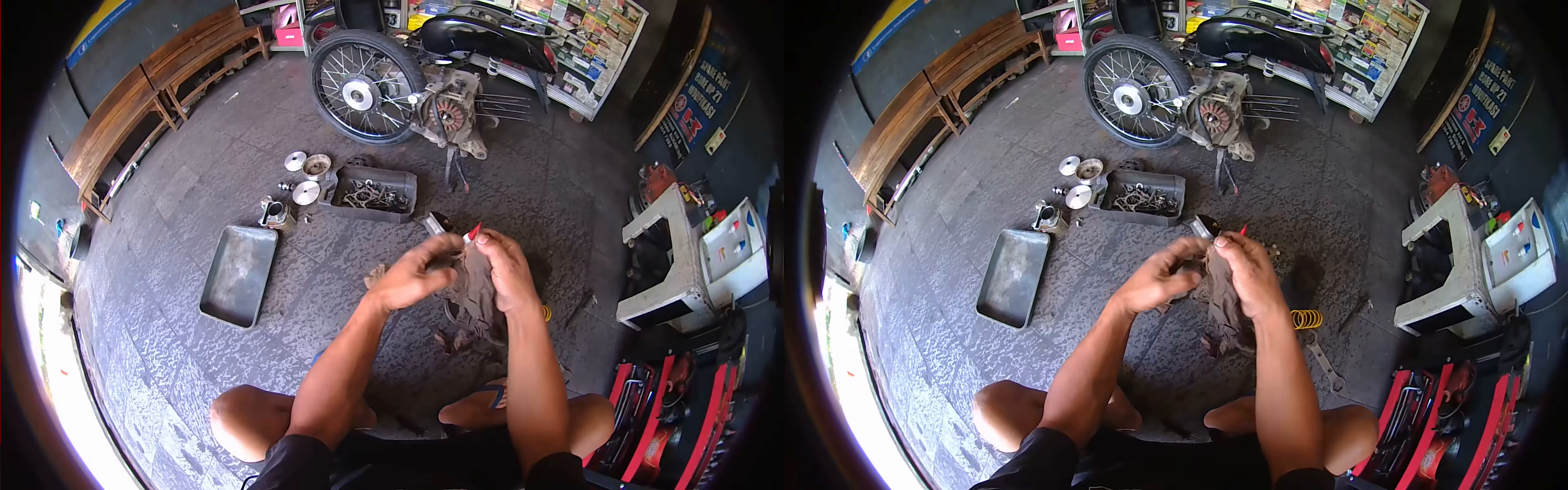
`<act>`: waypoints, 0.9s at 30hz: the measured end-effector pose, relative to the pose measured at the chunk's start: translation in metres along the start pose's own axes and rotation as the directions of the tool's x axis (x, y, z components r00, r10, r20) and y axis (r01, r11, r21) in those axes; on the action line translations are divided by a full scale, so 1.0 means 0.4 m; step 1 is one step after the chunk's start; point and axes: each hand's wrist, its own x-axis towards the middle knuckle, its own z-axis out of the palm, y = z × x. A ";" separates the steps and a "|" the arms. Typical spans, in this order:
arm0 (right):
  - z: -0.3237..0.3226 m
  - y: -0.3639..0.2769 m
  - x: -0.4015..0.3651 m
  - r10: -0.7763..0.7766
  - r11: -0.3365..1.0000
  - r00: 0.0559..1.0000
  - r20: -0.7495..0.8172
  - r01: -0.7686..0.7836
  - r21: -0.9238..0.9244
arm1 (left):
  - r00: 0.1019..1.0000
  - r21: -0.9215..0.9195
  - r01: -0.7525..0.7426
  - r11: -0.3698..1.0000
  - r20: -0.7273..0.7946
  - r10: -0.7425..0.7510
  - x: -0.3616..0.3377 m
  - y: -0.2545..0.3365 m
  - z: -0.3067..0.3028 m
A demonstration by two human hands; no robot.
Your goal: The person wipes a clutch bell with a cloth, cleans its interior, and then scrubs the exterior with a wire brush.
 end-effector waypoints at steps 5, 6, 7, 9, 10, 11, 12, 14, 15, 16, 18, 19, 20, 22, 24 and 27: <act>-0.101 -0.038 0.017 -0.023 0.961 0.999 0.031 0.031 -0.274 | 0.994 0.328 0.071 0.942 0.060 -0.096 0.012 -0.018 0.007; -0.095 -0.042 0.010 0.014 0.996 0.998 -0.055 -0.019 -0.086 | 1.000 0.344 -0.013 0.939 0.031 0.002 0.011 -0.005 0.026; -0.075 -0.051 0.004 0.065 0.993 0.989 -0.130 -0.051 0.109 | 0.999 0.337 -0.016 0.941 0.037 0.004 0.016 -0.004 0.044; -0.050 -0.052 0.025 0.207 0.950 0.956 -0.206 -0.146 0.277 | 0.979 0.570 -0.190 0.799 0.050 0.197 0.026 -0.004 0.086; -0.065 -0.028 0.044 0.241 0.893 0.947 -0.214 -0.131 0.430 | 0.993 0.620 -0.082 0.780 -0.016 0.117 0.023 0.006 0.118; -0.081 -0.008 0.062 0.278 0.813 0.936 -0.216 -0.109 0.571 | 0.994 0.617 -0.084 0.783 -0.008 0.113 0.019 0.016 0.142; -0.104 -0.006 0.087 0.364 0.786 0.891 -0.273 -0.136 0.603 | 0.999 0.700 0.049 0.713 -0.047 -0.022 0.016 0.035 0.162; -0.140 0.009 0.123 0.364 0.850 0.863 -0.349 -0.156 0.502 | 0.990 0.785 0.144 0.602 -0.114 -0.088 0.018 0.037 0.212; -0.157 0.007 0.131 0.363 0.899 0.834 -0.415 -0.197 0.391 | 0.991 0.782 0.135 0.609 -0.097 -0.094 0.014 0.026 0.243; -0.167 -0.006 0.132 0.287 0.945 0.750 -0.596 -0.120 0.304 | 0.993 0.838 0.071 0.541 -0.108 0.037 -0.001 0.012 0.273; -0.312 -0.037 0.169 0.057 0.987 0.515 -0.855 0.098 0.126 | 0.980 0.879 -0.068 0.472 -0.029 0.195 -0.069 0.026 0.298; -0.422 -0.095 0.164 0.072 0.977 0.484 -0.872 0.140 0.158 | 0.995 0.814 0.091 0.573 -0.048 -0.090 -0.105 0.075 0.288; -0.489 -0.155 0.145 -0.034 0.981 0.460 -0.887 0.183 0.057 | 0.986 0.797 0.136 0.588 -0.049 -0.162 -0.129 0.069 0.272; -0.583 -0.257 0.130 -0.080 0.988 0.528 -0.845 0.156 0.004 | 0.971 0.768 0.187 0.612 -0.051 -0.232 -0.139 0.049 0.247; -0.539 -0.292 0.123 -0.072 0.992 0.523 -0.849 0.129 -0.005 | 0.927 0.822 -0.062 0.566 0.258 -0.273 -0.096 -0.007 0.244; -0.560 -0.308 0.096 -0.053 0.994 0.521 -0.852 0.111 0.007 | 0.936 0.836 0.112 0.537 0.093 -0.340 -0.090 -0.120 0.208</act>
